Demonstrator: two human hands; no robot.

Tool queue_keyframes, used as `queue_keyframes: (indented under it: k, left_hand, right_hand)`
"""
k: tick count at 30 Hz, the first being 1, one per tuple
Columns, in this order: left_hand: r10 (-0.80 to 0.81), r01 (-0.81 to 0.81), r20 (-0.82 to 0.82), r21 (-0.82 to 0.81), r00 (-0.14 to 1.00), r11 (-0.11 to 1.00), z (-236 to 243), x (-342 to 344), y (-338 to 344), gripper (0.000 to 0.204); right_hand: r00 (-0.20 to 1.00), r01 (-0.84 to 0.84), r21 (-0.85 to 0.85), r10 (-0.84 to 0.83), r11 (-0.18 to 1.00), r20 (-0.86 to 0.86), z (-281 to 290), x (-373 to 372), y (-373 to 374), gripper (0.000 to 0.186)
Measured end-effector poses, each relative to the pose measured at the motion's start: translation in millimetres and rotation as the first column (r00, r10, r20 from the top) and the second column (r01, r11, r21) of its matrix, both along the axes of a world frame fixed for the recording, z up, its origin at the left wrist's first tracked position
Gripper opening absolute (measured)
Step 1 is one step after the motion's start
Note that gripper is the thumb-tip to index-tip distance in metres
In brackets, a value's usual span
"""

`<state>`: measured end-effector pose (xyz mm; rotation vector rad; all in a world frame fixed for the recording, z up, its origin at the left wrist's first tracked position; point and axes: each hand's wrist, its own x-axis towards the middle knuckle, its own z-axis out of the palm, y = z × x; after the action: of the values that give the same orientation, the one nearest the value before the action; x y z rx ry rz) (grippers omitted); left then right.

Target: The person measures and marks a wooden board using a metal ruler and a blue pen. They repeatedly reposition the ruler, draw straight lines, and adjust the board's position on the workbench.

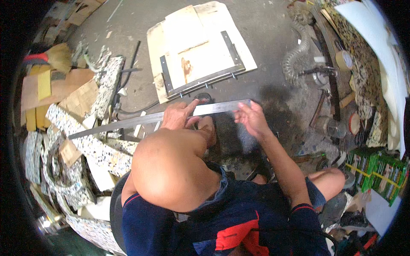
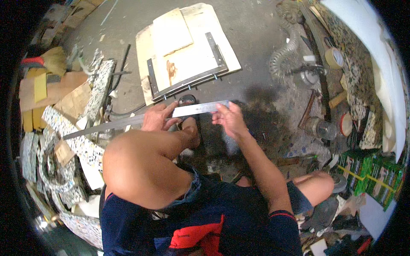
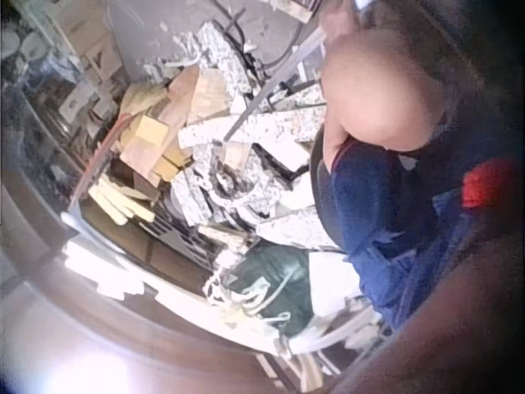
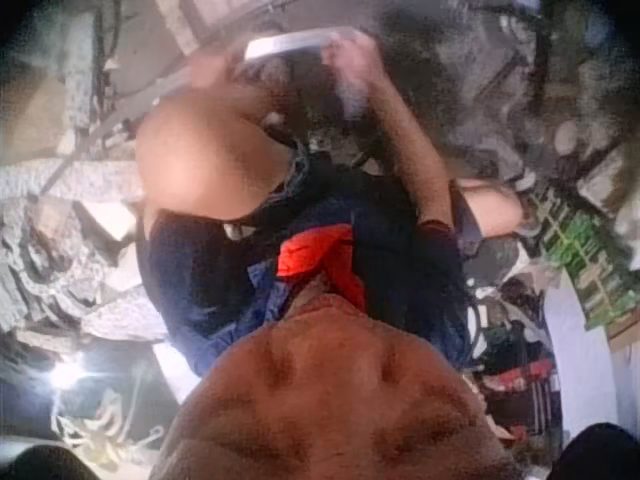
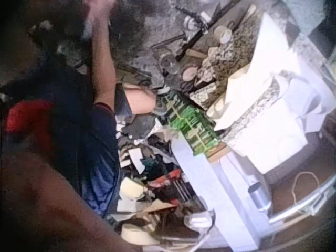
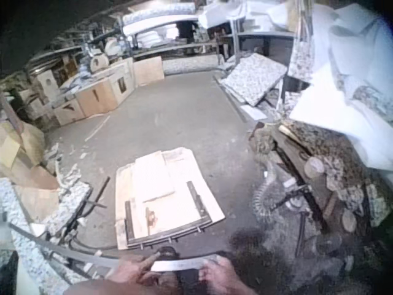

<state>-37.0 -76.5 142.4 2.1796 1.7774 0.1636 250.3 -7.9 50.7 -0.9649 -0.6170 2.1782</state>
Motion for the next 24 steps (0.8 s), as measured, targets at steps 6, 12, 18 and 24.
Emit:
queue_keyframes:
  k: [6,12,18,24]
  left_hand:
    - [0.036,-0.013,0.308,-0.076,0.951,0.997,47.0,45.6,4.3,0.046]
    - [0.25,-0.172,0.438,-0.21,0.863,0.962,-24.6,-0.2,-16.5,0.04]
    - [0.748,-0.744,0.041,-0.081,0.663,0.664,-165.0,-82.8,-25.9,0.04]
    - [0.894,-0.891,0.447,-0.411,-0.012,0.194,-215.8,-212.4,24.0,0.058]
  right_hand:
    - [0.976,0.216,-0.045,-0.216,0.975,0.008,-49.5,73.5,13.8,0.022]
    - [0.972,0.146,-0.107,-0.122,0.984,0.2,-111.0,97.7,25.1,0.018]
    - [0.491,-0.077,-0.086,0.112,0.993,0.864,-118.3,102.2,13.5,0.027]
    - [0.226,-0.209,0.623,-0.583,0.754,0.781,-92.6,70.0,130.6,0.039]
